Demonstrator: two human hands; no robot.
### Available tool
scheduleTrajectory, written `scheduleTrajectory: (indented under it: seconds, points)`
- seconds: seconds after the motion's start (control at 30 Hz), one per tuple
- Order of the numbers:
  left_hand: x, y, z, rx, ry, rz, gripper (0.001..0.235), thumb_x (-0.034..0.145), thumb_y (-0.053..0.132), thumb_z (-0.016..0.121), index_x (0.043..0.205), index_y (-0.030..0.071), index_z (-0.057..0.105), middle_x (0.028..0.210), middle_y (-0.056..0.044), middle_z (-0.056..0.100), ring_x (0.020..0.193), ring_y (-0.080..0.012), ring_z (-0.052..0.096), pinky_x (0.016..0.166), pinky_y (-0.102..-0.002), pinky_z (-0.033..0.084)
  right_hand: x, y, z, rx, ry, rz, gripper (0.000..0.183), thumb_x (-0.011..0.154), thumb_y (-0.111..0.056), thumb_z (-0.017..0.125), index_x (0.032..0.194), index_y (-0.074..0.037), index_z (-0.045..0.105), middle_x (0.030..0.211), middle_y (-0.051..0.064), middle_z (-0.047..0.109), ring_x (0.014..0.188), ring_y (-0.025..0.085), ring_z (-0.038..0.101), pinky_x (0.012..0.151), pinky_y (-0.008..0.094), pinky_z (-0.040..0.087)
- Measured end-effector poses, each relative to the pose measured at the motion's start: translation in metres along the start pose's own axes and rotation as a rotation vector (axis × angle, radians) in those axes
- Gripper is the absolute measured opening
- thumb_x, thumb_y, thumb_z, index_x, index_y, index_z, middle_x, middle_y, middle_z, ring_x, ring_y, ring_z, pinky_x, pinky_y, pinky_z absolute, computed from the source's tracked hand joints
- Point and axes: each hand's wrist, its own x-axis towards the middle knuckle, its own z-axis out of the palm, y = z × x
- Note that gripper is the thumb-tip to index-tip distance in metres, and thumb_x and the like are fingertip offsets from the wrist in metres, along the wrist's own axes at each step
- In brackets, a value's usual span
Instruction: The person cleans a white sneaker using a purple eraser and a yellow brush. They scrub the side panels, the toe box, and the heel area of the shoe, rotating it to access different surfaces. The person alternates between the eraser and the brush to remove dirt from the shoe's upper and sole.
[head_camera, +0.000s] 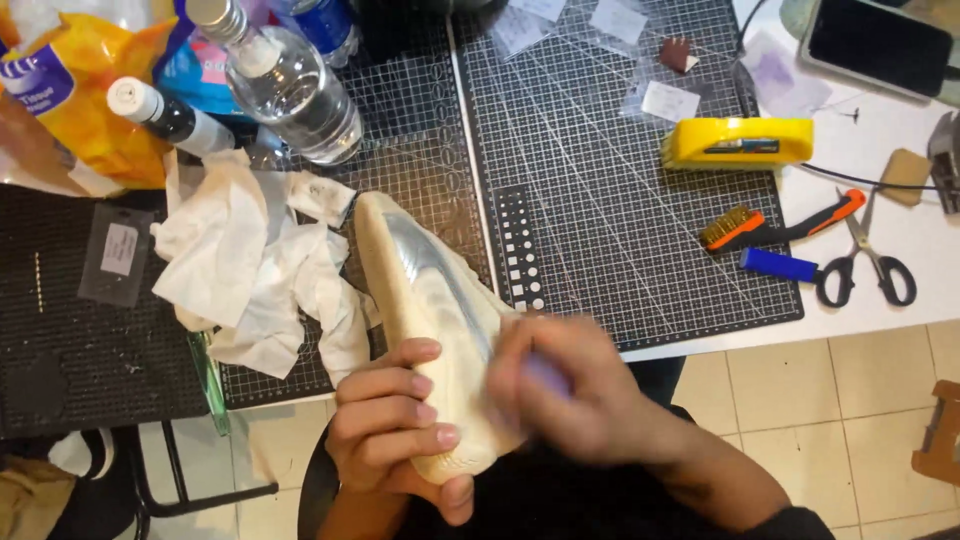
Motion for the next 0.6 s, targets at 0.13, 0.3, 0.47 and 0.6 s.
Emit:
scheduleTrajectory:
  seconds: [0.13,0.3,0.47,0.6]
  points:
    - [0.0,-0.008,0.0,-0.031,0.03,0.069,0.027,0.074,0.039,0.055,0.078,0.012,0.052,0.075,-0.002,0.042,0.072,-0.0153,0.046,0.069,-0.035,0.058,-0.003,-0.004,0.006,-0.077,-0.012,-0.172,0.018,0.086,-0.018,0.045,0.073,-0.006,0.05,0.062,0.005,0.049,0.051,0.018,0.044,0.05,0.03,0.036]
    - [-0.002,-0.009,-0.001,-0.015,-0.118,0.128,0.03,0.077,0.039,0.057,0.08,0.009,0.056,0.077,-0.004,0.045,0.075,-0.0169,0.048,0.075,-0.04,0.058,0.039,0.02,0.012,-0.278,0.233,0.145,0.023,0.086,-0.023,0.05,0.066,-0.012,0.051,0.055,-0.003,0.05,0.047,0.008,0.042,0.046,0.025,0.035]
    - [-0.005,-0.003,0.001,0.014,-0.045,0.085,0.027,0.077,0.037,0.054,0.076,0.01,0.054,0.074,-0.004,0.044,0.072,-0.0167,0.047,0.072,-0.038,0.058,0.011,0.001,0.013,-0.276,0.219,0.065,0.023,0.087,-0.021,0.048,0.066,-0.01,0.047,0.053,-0.002,0.045,0.044,0.009,0.041,0.044,0.026,0.033]
    - [-0.007,-0.01,-0.006,0.01,-0.099,0.111,0.027,0.076,0.036,0.055,0.079,0.009,0.054,0.077,-0.004,0.046,0.075,-0.0167,0.049,0.074,-0.039,0.059,0.009,0.016,0.011,-0.161,0.134,0.187,0.019,0.083,-0.023,0.05,0.068,-0.012,0.056,0.057,-0.003,0.055,0.048,0.008,0.051,0.046,0.023,0.042]
